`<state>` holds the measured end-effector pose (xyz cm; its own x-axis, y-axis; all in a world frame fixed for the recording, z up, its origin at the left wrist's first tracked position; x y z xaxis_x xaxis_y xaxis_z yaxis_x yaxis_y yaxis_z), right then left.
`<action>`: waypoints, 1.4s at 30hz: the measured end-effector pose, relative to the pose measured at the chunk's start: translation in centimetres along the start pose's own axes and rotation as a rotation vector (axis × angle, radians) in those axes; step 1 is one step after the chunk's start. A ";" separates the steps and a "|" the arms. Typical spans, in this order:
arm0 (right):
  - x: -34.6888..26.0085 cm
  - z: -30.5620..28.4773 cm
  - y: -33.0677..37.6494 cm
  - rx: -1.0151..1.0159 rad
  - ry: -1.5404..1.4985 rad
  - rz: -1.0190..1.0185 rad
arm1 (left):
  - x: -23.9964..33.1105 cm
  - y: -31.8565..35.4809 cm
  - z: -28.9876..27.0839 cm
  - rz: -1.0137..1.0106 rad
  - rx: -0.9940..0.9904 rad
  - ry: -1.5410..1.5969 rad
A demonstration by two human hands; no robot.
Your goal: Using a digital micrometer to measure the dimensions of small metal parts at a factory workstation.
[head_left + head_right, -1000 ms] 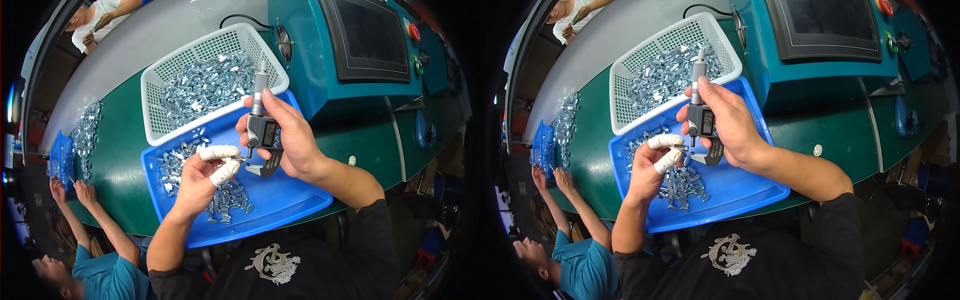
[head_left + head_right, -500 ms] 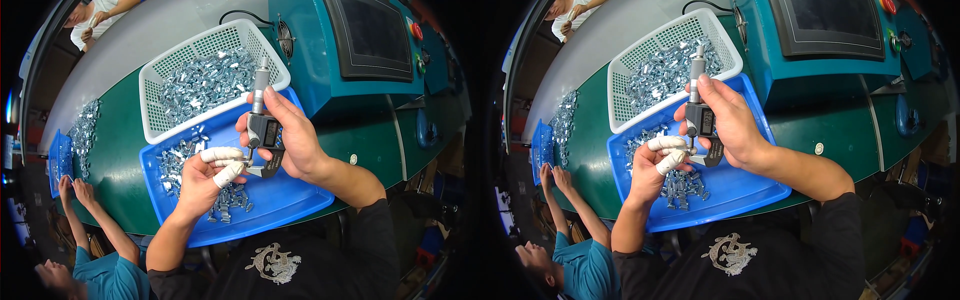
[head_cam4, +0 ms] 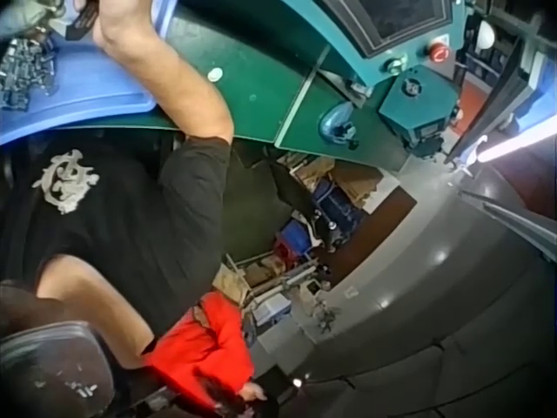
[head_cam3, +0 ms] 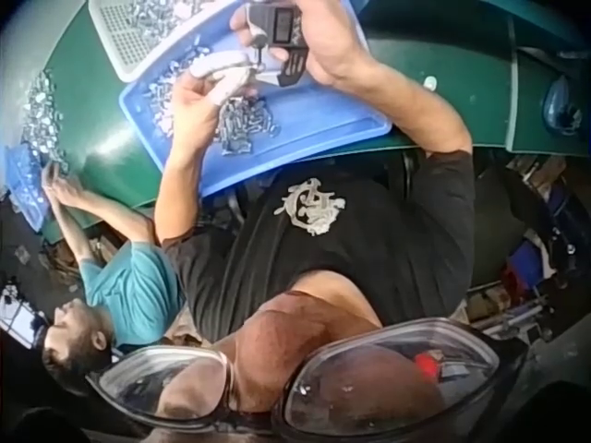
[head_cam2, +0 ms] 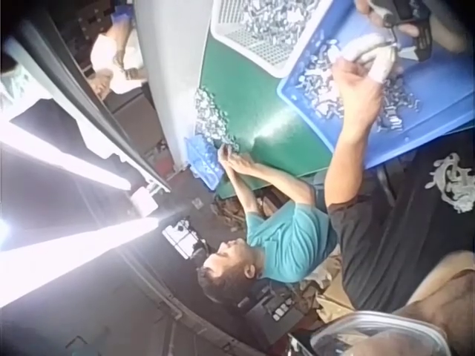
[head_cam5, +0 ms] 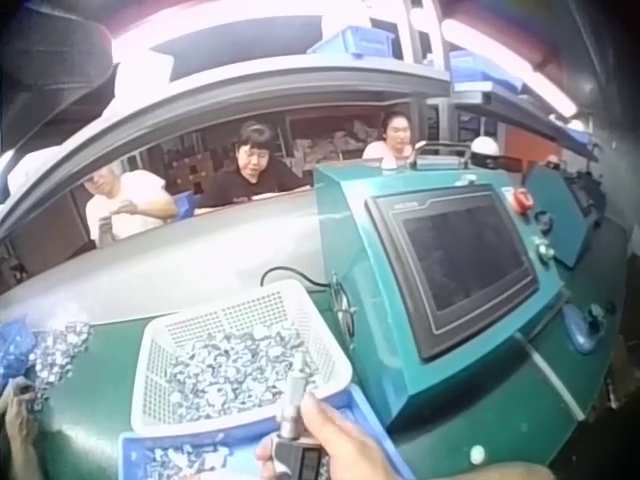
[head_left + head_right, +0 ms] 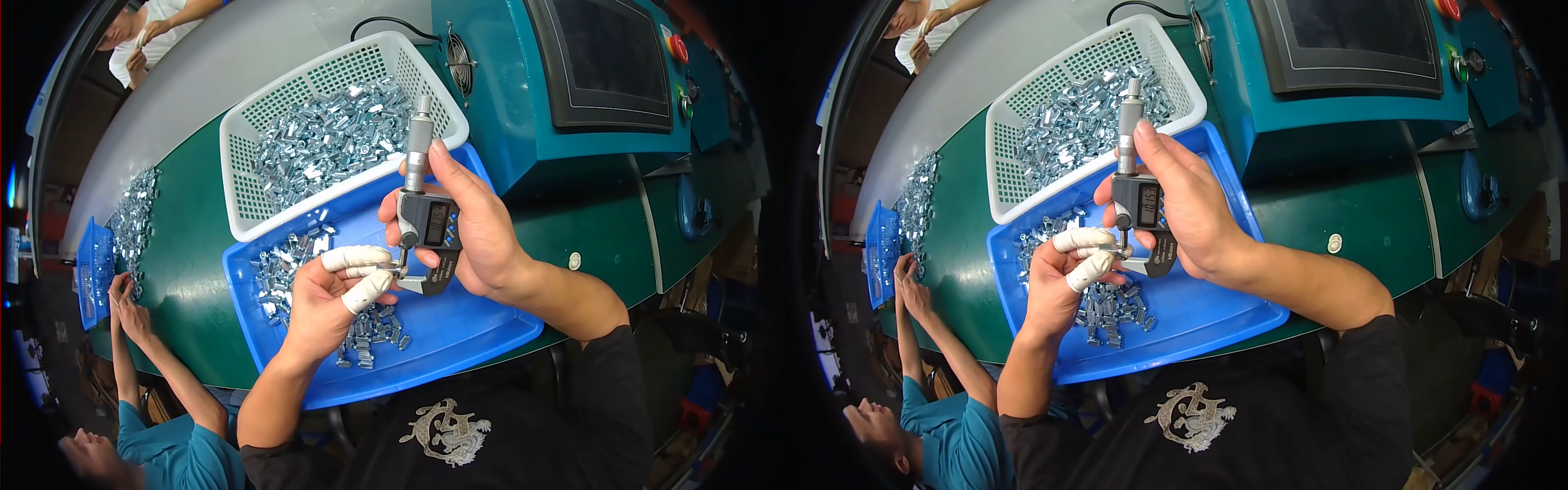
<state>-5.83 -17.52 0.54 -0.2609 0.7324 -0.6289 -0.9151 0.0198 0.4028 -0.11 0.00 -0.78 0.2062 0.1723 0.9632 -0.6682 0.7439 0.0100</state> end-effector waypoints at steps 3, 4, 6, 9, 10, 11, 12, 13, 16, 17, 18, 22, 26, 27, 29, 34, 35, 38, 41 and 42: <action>-0.1 0.0 0.1 -0.006 0.007 -0.017 | -0.2 0.0 -0.1 -0.005 0.003 -0.004; -0.2 -0.1 0.1 -0.004 0.003 -0.019 | -0.2 0.0 0.0 -0.008 -0.001 -0.005; -0.2 -0.1 0.1 -0.007 0.010 -0.004 | 0.0 0.1 0.1 0.021 -0.012 -0.045; -0.1 0.0 0.3 0.045 0.122 0.003 | -0.2 0.2 0.0 0.112 -0.051 -0.189; -0.1 -0.1 0.3 0.037 0.109 -0.003 | -0.3 0.2 0.0 0.111 -0.052 -0.194; 0.0 -0.2 0.2 0.035 0.104 -0.003 | -0.4 0.2 -0.2 0.098 -0.041 -0.165; 0.1 -0.3 0.2 0.002 0.077 -0.017 | -0.6 0.2 -0.4 0.084 -0.029 -0.137; 0.2 -0.4 0.1 -0.030 0.049 -0.029 | -0.6 -0.1 -0.8 0.081 -0.028 -0.140; 0.2 -0.2 -0.1 -0.002 0.078 -0.033 | 0.5 -1.6 -1.9 0.314 0.186 -0.360; 0.2 -0.4 0.0 0.002 0.076 -0.024 | 1.0 -2.4 -1.8 0.381 0.291 -0.383; 0.1 -0.3 0.0 0.017 0.086 -0.023 | 1.4 -2.6 -2.6 0.418 0.331 -0.524; 0.2 -0.6 -0.4 0.024 0.111 -0.053 | 0.3 -2.0 -4.2 0.485 0.339 -0.808; 0.3 -0.6 -0.4 0.043 0.153 -0.051 | 0.6 -1.6 -2.6 0.258 -0.092 -1.140; 0.4 -0.6 -0.4 0.048 0.164 -0.046 | 0.6 -1.5 -2.6 0.215 -0.185 -1.240; 0.5 -0.5 -0.3 0.043 0.182 -0.054 | -0.1 -1.1 -3.3 0.180 -0.339 -1.361; 0.9 -0.2 -0.1 0.036 0.176 -0.027 | -1.1 -0.6 -3.5 0.244 -0.360 -1.356; 0.9 -0.3 -0.1 0.041 0.167 -0.015 | -1.2 -0.6 -3.4 0.258 -0.355 -1.360; 0.9 -0.4 0.1 0.041 0.161 -0.024 | -0.9 -1.1 -2.6 0.165 -0.311 -1.130; 0.8 -0.5 0.1 0.047 0.142 -0.033 | -0.7 -1.0 -1.6 0.123 -0.117 -0.742; 0.8 -0.4 0.1 0.038 0.147 -0.041 | -1.4 -1.0 -1.8 0.221 -0.113 -0.656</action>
<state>-6.26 -17.25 -0.18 -0.2681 0.6230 -0.7348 -0.9144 0.0755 0.3977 1.53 0.21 -2.65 -0.4240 -0.0717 0.9028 -0.5592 0.8048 -0.1987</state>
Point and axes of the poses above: each hand's wrist, its own y-axis away from the middle knuckle, its own z-axis out of the palm, x = y × z, the point moved 1 cm from there along -y, towards the middle knuckle, and after that the axes turned 14 degrees about z, right-handed, at the moved point
